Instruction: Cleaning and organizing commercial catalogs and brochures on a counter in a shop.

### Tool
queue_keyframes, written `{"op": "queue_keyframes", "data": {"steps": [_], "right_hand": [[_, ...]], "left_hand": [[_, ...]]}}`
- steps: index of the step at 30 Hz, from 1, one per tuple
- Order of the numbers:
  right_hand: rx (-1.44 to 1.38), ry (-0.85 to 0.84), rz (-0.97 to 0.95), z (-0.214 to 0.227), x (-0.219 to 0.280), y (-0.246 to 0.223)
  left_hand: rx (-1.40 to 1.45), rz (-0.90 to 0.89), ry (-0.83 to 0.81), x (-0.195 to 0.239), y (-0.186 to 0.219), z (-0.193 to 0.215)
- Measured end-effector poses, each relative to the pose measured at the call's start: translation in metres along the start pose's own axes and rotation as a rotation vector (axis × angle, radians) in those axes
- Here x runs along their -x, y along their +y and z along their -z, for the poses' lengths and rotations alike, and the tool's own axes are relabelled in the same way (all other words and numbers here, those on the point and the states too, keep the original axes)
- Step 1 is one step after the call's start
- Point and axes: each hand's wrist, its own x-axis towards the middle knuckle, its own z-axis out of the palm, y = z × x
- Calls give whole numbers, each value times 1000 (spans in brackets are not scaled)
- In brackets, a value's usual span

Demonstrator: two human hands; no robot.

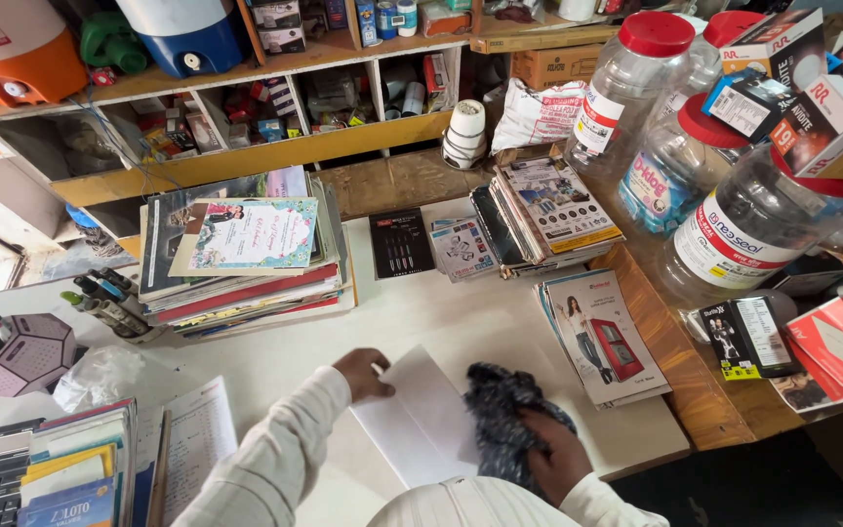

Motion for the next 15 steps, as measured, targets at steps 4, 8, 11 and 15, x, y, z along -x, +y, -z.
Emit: {"op": "queue_keyframes", "data": {"steps": [4, 8, 11, 15], "right_hand": [[-537, 192, -534, 17, -6, 73], [-500, 341, -398, 86, -18, 83], [-689, 396, -393, 114, -38, 80], [-389, 270, -198, 71, -50, 95]], "left_hand": [[168, -168, 139, 72, 86, 66], [2, -501, 386, 134, 137, 81], [-199, -779, 509, 121, 90, 14], [-399, -733, 369, 118, 31, -65]]}}
